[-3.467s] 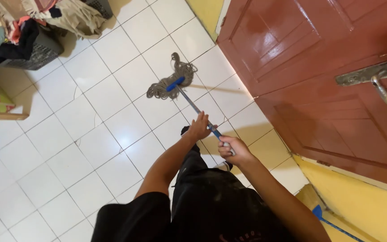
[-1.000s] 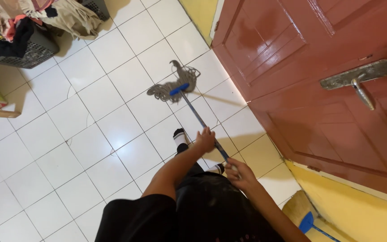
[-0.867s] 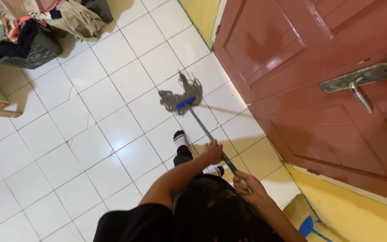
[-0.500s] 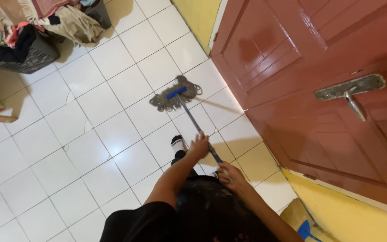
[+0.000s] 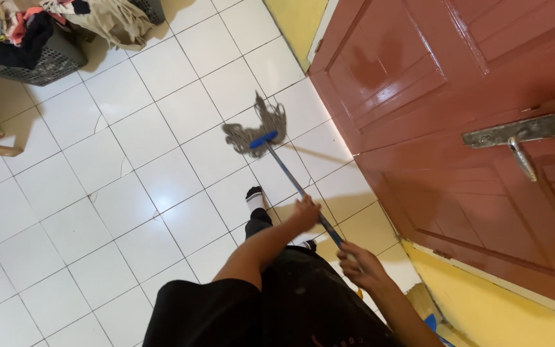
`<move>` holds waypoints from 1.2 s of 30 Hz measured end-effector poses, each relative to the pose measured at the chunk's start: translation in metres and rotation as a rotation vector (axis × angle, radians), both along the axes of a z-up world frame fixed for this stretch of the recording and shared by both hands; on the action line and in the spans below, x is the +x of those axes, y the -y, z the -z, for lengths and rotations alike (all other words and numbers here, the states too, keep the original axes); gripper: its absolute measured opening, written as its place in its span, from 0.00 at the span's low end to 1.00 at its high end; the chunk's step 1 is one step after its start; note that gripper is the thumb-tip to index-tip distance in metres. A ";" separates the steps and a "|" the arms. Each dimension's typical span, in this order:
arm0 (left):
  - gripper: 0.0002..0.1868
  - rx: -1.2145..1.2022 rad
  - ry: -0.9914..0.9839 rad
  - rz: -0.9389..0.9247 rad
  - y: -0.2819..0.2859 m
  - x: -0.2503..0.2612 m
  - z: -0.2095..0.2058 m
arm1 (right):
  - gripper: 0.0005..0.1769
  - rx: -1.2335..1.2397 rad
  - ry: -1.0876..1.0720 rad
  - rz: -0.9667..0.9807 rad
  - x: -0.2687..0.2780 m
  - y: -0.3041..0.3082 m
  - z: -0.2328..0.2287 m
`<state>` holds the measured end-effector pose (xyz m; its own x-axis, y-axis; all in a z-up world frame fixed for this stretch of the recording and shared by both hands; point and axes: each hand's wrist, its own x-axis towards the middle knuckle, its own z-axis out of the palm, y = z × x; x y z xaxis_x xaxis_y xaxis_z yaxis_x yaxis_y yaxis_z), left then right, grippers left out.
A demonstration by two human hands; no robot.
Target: The person wrings out a mop in a bucket of water and then mops the tiled floor of a room, moving around a doorway and near laundry.
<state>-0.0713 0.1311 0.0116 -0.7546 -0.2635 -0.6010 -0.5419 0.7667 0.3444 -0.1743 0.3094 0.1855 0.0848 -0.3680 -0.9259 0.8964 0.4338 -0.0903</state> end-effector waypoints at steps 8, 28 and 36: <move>0.35 0.127 -0.032 0.141 -0.041 0.001 -0.031 | 0.20 0.039 -0.117 -0.222 -0.010 -0.034 -0.050; 0.22 -0.054 -0.168 -0.391 0.211 0.021 -0.009 | 0.12 -0.031 -1.247 -1.657 0.023 0.283 -0.096; 0.30 0.053 -0.247 -0.316 0.131 -0.004 -0.057 | 0.29 -0.182 -1.353 -1.840 -0.007 0.218 -0.137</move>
<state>-0.0749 0.0005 0.0690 -0.7647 -0.4794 -0.4306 -0.6442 0.5530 0.5284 -0.1808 0.0916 0.3221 -0.1174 -0.7095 -0.6949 -0.9079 0.3602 -0.2143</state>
